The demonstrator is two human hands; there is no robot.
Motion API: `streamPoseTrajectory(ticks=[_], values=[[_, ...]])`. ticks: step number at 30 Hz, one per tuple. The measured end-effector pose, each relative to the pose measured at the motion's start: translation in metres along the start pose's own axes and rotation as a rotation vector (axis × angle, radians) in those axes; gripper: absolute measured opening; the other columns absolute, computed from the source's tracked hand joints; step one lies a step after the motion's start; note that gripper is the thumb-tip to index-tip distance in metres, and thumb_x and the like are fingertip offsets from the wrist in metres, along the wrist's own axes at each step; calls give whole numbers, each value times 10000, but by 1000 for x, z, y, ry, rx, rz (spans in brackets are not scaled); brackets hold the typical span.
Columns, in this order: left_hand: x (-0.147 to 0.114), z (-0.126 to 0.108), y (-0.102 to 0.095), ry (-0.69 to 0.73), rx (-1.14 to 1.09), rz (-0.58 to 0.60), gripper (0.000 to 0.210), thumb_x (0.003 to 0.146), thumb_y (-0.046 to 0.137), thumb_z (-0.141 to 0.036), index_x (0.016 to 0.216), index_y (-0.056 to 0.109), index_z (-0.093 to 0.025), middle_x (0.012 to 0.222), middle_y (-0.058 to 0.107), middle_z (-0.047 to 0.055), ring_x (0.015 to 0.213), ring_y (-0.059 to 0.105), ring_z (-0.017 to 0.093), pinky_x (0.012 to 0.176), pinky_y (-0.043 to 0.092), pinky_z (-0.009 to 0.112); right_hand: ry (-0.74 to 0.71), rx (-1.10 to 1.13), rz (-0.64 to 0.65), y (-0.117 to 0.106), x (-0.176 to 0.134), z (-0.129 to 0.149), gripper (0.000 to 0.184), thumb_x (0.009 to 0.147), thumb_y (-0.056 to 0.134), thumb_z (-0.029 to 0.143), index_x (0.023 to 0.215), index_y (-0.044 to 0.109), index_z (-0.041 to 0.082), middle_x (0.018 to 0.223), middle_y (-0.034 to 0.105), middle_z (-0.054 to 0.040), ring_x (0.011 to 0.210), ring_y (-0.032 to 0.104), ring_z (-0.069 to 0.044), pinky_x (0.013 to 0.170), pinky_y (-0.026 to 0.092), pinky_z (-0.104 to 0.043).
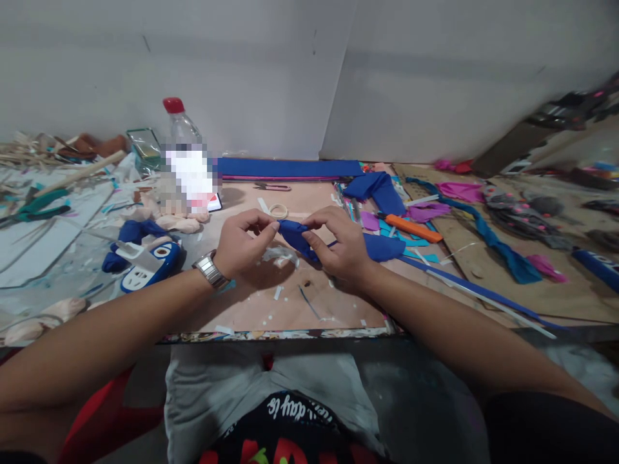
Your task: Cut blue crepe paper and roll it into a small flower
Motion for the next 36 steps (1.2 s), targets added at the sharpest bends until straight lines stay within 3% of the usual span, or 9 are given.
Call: streamPoseTrajectory(ticks=[8,15,25,36], values=[[0,1,0,-15,62,0,154,834,688,-306,766,740,-178,686,695,23,644,584,151,621,462,277,-16,-48,76,4,-2,1,115,1003,629,353,1025,682,253,961,736,-62,949,666,-258,897,482,-452],[3,4,-1,-37,15,-19,130,810,666,-263,738,731,-177,650,680,12,625,568,145,589,442,263,-22,-40,40,2,-1,1,102,1007,623,333,1036,675,249,943,724,-55,937,658,-253,874,477,-440],[3,8,2,-112,0,12,192,799,672,-336,731,733,-167,651,681,25,610,570,147,573,443,268,-58,-79,116,6,-2,1,97,999,654,331,1026,683,242,988,763,-59,950,680,-245,897,468,-436],[3,5,1,-114,6,6,99,713,620,-224,677,693,-165,621,655,4,596,551,131,550,425,235,-64,-80,147,6,-2,4,79,994,663,301,1021,677,228,999,768,-56,957,686,-236,922,448,-426]])
Point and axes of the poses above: each hand's wrist, its own x-axis towards the middle knuckle, its own y-axis out of the palm, z = x × y, the point moved 4 cm from there along x, towards the middle knuckle
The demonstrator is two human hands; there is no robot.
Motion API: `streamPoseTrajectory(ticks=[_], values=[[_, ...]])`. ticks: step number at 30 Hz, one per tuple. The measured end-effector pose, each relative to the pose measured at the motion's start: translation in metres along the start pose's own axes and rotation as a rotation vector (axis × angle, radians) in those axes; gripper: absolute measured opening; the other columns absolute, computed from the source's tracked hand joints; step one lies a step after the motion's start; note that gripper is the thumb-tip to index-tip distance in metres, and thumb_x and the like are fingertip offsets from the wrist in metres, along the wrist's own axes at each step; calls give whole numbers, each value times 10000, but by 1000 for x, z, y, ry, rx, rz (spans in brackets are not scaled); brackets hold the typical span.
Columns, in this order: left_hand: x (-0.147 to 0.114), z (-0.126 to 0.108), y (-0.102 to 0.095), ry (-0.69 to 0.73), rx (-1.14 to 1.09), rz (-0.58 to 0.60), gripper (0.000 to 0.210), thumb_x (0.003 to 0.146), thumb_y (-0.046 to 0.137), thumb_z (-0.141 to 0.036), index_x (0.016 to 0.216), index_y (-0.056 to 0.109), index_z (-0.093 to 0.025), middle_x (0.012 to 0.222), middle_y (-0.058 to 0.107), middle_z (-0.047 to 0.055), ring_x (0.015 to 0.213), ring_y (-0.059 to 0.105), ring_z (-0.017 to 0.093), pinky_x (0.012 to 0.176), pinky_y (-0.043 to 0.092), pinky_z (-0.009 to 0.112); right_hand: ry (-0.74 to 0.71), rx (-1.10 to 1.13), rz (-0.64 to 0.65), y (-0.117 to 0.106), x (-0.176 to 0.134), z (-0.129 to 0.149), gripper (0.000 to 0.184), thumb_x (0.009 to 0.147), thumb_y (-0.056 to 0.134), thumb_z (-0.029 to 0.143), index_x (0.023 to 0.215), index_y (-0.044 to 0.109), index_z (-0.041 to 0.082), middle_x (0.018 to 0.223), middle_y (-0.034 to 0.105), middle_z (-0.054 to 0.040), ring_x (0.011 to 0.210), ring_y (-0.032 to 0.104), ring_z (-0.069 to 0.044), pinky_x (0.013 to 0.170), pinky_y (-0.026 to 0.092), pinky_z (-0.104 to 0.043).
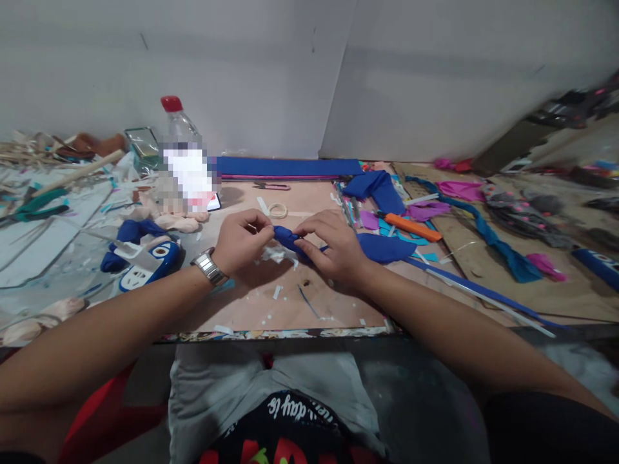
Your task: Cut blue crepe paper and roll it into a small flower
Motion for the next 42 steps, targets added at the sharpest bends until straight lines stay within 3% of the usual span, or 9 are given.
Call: streamPoseTrajectory(ticks=[7,16,20,22,25,29,42], values=[[2,4,0,-37,-31,0,118,723,640,-269,684,682,-165,610,630,-3,571,520,127,535,401,240,47,23,-34,-1,0,-3,102,1000,634,310,1025,676,221,973,751,-65,945,673,-247,899,457,-426],[1,17,10,-29,-171,127,245,951,613,-420,870,623,-189,696,573,-2,615,514,137,586,412,267,118,82,-149,-1,-1,-13,108,1009,619,322,1026,654,221,941,705,-54,869,636,-225,842,471,-398],[0,15,7,27,-163,97,222,996,569,-381,866,579,-201,723,564,-4,645,530,143,622,441,279,106,68,-142,-2,-1,-12,122,1018,606,327,1031,655,216,944,708,-58,876,642,-230,843,468,-400],[-1,9,4,126,-112,72,163,992,575,-343,916,595,-200,823,606,15,740,576,157,693,477,295,88,39,-110,-1,0,-11,123,1018,609,322,1036,665,214,949,723,-62,897,651,-238,855,461,-409],[-5,1,6,268,-43,130,158,962,637,-329,1042,637,-192,1015,678,55,888,627,184,805,508,332,68,-5,-50,1,1,-10,126,1019,612,313,1051,687,216,983,749,-70,947,667,-252,881,452,-425],[-12,-5,10,341,30,171,206,924,724,-346,1055,695,-190,1000,727,61,884,630,191,820,506,347,41,-24,-24,2,0,-8,137,1016,613,279,1084,716,220,1032,768,-79,985,680,-257,907,461,-438],[-12,-7,12,224,-95,171,196,885,789,-364,936,729,-184,910,762,46,836,678,171,786,525,317,47,46,-44,4,-1,-7,117,992,662,314,1045,718,226,992,769,-69,949,687,-244,888,485,-420]])
Point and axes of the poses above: each hand's wrist, its own x-axis towards the middle knuckle, its own y-axis out of the palm, z = x × y, the point moved 4 cm from there along x, towards the middle knuckle
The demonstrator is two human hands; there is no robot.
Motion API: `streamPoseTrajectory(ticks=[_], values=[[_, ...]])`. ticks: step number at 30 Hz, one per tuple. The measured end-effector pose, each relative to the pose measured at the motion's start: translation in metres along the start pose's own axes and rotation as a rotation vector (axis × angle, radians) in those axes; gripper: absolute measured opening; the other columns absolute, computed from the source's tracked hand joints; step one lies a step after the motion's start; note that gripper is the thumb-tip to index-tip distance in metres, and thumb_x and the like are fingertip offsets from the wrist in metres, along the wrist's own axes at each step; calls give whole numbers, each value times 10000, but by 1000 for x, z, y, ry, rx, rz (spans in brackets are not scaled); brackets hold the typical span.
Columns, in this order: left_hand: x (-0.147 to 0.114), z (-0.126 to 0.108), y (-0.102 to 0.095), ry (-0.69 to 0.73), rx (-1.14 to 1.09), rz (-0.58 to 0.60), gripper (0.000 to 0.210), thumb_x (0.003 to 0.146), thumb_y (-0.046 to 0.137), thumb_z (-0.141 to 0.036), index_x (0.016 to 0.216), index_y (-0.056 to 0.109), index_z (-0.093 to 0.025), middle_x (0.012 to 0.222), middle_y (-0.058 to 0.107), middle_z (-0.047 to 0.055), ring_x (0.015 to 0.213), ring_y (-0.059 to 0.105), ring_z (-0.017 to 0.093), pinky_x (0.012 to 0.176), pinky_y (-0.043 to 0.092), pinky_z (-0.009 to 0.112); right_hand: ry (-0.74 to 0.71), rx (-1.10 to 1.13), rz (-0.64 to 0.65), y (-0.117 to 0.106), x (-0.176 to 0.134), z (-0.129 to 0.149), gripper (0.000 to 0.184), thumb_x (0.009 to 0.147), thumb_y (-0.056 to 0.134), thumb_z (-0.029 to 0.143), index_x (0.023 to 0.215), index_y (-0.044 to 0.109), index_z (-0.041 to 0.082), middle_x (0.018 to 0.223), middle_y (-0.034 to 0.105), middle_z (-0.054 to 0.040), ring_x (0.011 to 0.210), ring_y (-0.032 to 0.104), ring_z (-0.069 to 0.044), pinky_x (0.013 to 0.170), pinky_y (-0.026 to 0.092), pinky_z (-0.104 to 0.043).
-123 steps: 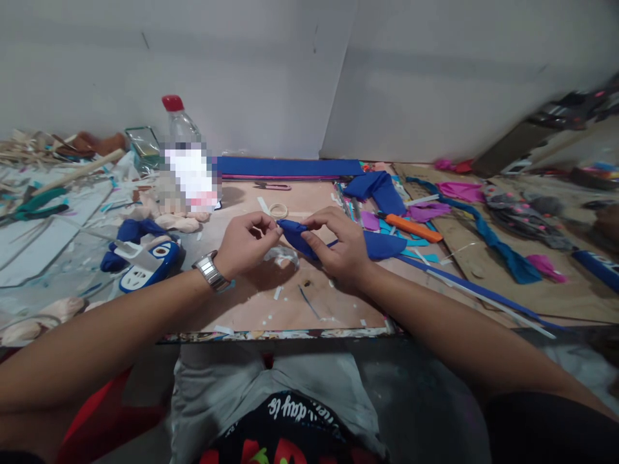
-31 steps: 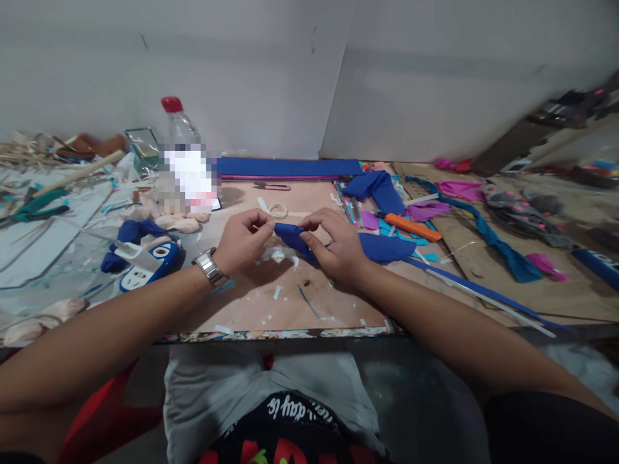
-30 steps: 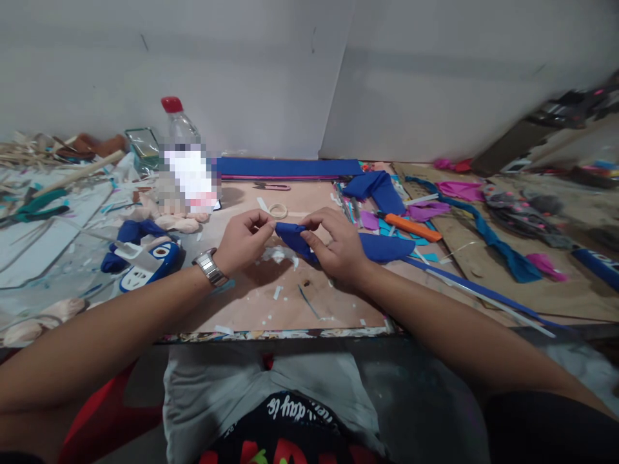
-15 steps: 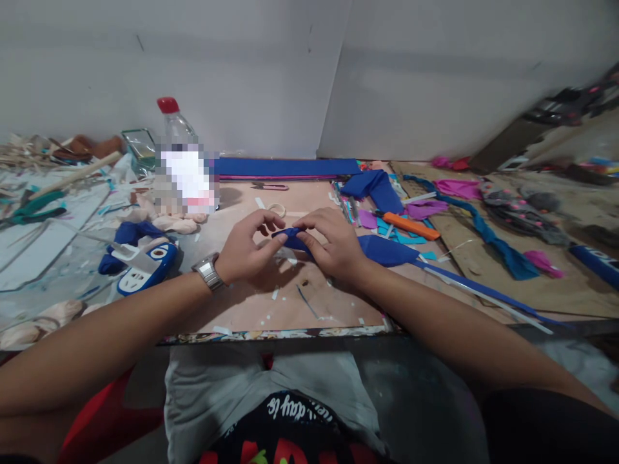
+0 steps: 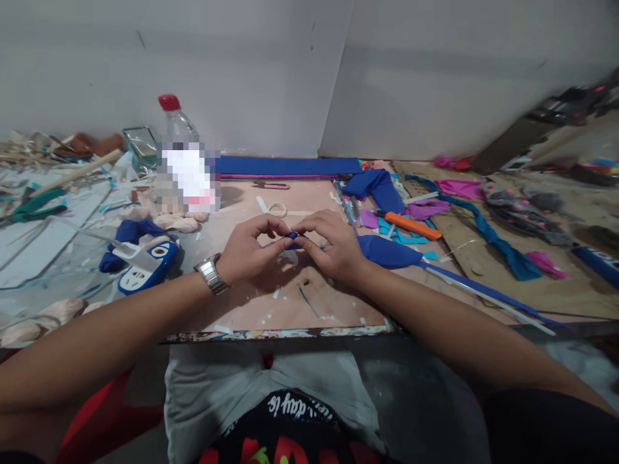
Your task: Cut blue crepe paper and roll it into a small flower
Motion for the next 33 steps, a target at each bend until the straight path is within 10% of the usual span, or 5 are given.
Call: streamPoseTrajectory(ticks=[33], values=[[-1,5,-1,-81,-141,4,207,940,703,-372,1021,744,-186,1013,773,82,925,718,208,837,571,331,46,11,5,-3,0,1,150,960,710,395,938,707,247,917,790,-41,889,710,-236,900,469,-427]])
Point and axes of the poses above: each hand's wrist, its own x-axis towards the middle knuckle, its own y-axis out of the palm, z = x × y, the point moved 4 cm from there along x, towards the middle knuckle
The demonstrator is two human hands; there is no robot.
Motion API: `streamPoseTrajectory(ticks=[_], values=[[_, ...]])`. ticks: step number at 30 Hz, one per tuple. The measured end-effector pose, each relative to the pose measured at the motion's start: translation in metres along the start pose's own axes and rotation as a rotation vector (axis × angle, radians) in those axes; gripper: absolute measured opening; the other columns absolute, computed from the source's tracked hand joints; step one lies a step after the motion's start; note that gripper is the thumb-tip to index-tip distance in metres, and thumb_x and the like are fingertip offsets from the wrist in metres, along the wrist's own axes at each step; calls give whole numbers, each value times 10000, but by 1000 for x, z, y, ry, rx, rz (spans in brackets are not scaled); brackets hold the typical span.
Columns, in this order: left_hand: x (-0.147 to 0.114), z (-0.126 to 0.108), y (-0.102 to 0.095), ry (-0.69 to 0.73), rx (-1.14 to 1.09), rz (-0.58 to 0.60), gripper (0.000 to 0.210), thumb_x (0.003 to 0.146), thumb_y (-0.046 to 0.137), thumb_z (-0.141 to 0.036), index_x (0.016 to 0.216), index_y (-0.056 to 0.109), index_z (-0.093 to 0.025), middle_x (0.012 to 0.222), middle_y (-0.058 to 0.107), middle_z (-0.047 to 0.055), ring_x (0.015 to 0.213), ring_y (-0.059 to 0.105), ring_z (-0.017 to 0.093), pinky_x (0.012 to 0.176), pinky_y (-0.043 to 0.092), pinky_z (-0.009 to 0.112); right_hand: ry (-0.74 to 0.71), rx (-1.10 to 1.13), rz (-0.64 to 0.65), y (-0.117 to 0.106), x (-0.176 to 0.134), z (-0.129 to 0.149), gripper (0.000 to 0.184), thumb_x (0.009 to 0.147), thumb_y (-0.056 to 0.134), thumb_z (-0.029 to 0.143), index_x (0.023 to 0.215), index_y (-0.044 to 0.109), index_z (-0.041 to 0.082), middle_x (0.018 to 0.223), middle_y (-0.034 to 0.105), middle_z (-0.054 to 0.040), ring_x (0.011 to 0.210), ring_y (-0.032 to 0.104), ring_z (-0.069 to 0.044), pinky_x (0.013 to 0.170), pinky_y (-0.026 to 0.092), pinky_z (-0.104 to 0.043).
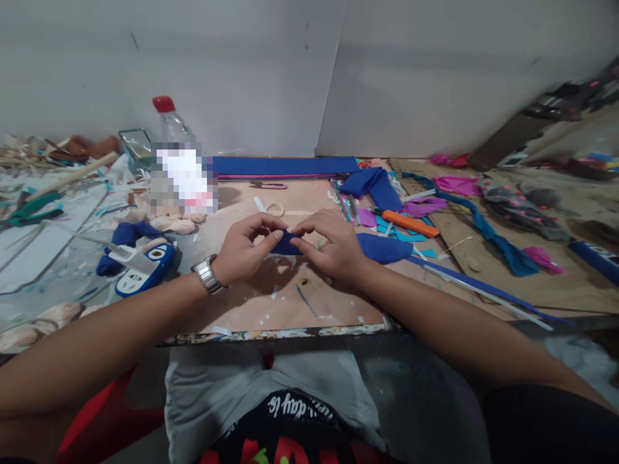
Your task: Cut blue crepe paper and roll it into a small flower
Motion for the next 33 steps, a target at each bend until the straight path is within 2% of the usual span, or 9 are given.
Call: streamPoseTrajectory(ticks=[8,16,22,28,33], values=[[-1,-1,2,12,9,28,165,927,700,-322,997,755,-183,962,774,69,858,695,188,814,550,320,-22,-12,22,2,0,1,107,977,661,312,907,689,235,878,769,-37,865,691,-223,862,467,-400],[-4,-3,6,53,-5,82,193,959,686,-350,1027,763,-186,1007,786,83,900,713,193,824,565,317,-4,-21,41,2,0,1,87,945,631,278,870,648,238,843,735,-36,839,667,-226,839,463,-402],[-3,-8,6,53,5,57,194,955,693,-354,1012,768,-184,997,795,85,859,709,184,778,563,311,-41,21,12,0,0,4,115,959,680,352,952,673,238,912,761,-48,869,693,-227,845,488,-403],[-2,-8,5,73,12,79,188,918,752,-367,1007,797,-207,1010,806,87,907,724,203,824,565,342,-79,63,-61,-2,-1,4,172,968,711,399,899,700,241,865,773,-39,837,709,-220,839,499,-410],[-2,-8,4,65,43,32,196,890,785,-379,971,797,-201,958,805,77,848,709,190,785,560,325,-95,88,-78,-2,-1,4,173,966,722,385,886,717,232,849,774,-41,818,711,-213,830,498,-405]])
Point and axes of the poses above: each hand's wrist, its own x-axis towards the middle knuckle, its own y-axis out of the palm, z = x × y, the point moved 4 cm from there along x, towards the middle knuckle
